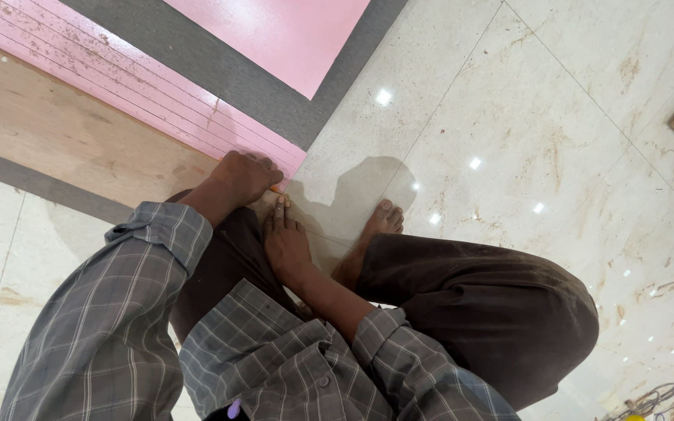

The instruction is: The person uses a utility knife and a wooden straightedge to cut a long strip from a pink foam sheet laid on a tiled floor. They repeatedly score the material along the straightedge to create a clean cut line.

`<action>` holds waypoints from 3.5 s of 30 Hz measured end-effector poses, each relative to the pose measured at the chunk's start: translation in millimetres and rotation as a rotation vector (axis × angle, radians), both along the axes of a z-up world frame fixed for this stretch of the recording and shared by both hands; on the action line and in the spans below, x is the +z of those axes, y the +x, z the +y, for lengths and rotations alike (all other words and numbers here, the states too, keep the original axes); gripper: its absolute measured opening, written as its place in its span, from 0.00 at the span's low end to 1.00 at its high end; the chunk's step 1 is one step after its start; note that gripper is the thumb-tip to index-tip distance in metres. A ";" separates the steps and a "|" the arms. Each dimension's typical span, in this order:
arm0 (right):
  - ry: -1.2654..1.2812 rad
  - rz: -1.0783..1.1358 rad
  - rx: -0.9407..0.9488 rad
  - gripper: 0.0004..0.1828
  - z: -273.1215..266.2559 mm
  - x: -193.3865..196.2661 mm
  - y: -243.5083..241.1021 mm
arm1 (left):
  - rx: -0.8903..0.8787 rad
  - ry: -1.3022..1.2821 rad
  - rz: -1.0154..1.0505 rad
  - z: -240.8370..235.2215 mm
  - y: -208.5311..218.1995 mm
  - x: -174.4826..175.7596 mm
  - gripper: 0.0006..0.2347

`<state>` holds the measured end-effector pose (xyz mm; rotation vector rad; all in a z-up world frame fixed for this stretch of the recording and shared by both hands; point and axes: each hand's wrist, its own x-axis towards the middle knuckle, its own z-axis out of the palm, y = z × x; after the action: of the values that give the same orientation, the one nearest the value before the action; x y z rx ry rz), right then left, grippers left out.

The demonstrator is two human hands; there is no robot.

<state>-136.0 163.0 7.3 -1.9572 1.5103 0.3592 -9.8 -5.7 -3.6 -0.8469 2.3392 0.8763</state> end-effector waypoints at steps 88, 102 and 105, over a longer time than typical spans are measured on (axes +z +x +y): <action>-0.078 0.010 0.042 0.27 0.9 -4.8 -0.3 | 0.001 -0.127 -0.026 -37.6 65.4 25.5 0.11; 0.064 -0.475 -0.705 0.23 -119.6 53.5 -23.1 | 1.509 0.205 0.807 23.3 7.7 41.3 0.06; 0.135 -0.679 -0.655 0.28 -138.6 56.4 -27.5 | 1.750 0.407 0.836 31.7 -12.5 47.1 0.05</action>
<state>-163.5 24.5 63.7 -1.1880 1.4894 -0.4340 -22.3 26.1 43.5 -2.6720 1.1265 2.5447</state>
